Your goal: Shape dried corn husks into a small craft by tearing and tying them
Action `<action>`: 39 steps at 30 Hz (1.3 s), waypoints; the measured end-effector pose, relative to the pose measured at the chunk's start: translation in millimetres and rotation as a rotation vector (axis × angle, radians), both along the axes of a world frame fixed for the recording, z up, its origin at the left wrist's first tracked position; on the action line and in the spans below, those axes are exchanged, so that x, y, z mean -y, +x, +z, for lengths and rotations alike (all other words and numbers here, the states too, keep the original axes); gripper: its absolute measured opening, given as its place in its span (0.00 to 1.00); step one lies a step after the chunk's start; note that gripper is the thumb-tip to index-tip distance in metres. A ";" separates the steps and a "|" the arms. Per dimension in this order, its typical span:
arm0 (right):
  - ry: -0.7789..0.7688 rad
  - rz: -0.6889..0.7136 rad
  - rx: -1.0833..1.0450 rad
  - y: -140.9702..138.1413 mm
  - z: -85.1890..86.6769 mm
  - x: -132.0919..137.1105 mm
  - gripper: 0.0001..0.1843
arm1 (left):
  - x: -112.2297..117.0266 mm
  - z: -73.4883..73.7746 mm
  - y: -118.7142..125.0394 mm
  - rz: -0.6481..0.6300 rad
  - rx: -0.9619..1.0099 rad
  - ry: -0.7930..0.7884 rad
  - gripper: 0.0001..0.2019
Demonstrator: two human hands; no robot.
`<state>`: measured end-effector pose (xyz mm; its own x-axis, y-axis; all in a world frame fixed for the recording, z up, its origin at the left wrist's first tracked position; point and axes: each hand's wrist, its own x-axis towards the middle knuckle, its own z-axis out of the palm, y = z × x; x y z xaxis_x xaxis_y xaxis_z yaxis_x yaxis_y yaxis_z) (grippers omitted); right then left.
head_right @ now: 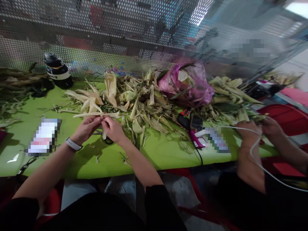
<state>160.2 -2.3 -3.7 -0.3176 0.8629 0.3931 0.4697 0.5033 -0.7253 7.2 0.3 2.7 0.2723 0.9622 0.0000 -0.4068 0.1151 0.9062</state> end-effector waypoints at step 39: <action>-0.393 -0.022 -0.623 0.4 1.8 -8.4 0.20 | 7.9 1.4 3.0 -0.032 -0.260 0.173 0.16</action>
